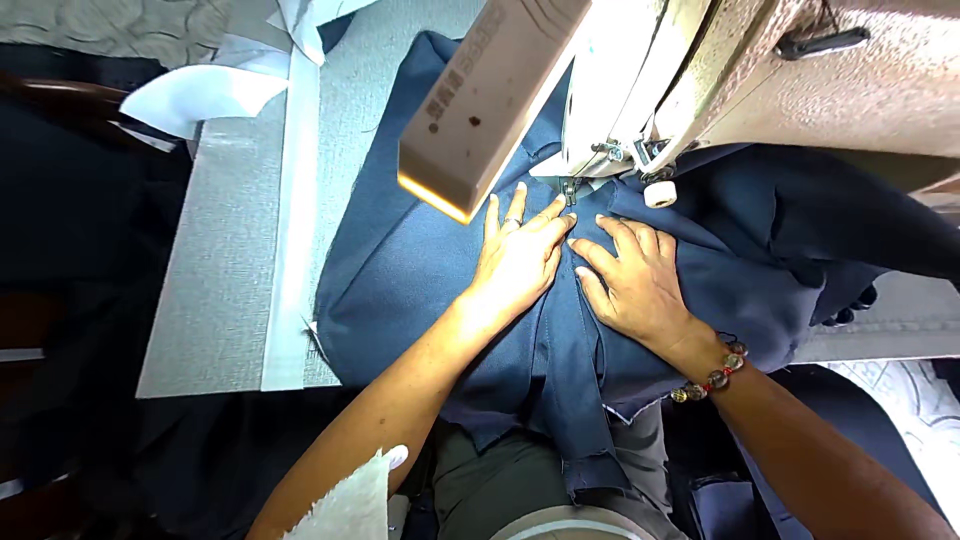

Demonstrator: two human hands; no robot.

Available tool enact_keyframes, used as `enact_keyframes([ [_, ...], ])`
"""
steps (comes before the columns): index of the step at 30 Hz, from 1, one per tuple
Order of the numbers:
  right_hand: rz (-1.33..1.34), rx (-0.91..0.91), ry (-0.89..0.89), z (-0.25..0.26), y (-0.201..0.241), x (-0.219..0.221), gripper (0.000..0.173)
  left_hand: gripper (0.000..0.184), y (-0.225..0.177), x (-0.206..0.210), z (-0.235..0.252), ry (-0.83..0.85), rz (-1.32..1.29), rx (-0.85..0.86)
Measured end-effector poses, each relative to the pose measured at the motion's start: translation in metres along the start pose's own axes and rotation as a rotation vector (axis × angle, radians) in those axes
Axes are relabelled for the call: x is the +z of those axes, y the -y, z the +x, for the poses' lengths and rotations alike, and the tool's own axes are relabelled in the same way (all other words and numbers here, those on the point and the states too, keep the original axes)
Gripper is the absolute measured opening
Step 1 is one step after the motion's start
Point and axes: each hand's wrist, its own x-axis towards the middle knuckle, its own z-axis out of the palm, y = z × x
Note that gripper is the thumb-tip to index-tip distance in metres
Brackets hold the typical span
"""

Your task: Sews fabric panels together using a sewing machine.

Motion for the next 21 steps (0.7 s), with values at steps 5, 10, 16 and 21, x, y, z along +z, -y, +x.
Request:
enact_keyframes([
  [5, 0.020, -0.022, 0.012, 0.001, -0.006, 0.000, 0.042, 0.040, 0.005, 0.006, 0.002, -0.013, 0.001, 0.007],
  [10, 0.039, -0.054, 0.022, 0.004, -0.013, -0.001, 0.042, 0.041, 0.005, 0.006, 0.005, -0.001, -0.001, -0.009],
  [16, 0.052, -0.088, 0.055, 0.013, -0.021, -0.003, 0.041, 0.038, 0.011, 0.004, 0.012, 0.005, -0.046, 0.018],
  [21, 0.115, -0.114, 0.093, 0.016, -0.028, -0.009, 0.039, 0.030, 0.008, -0.001, 0.008, -0.114, 0.001, 0.121],
])
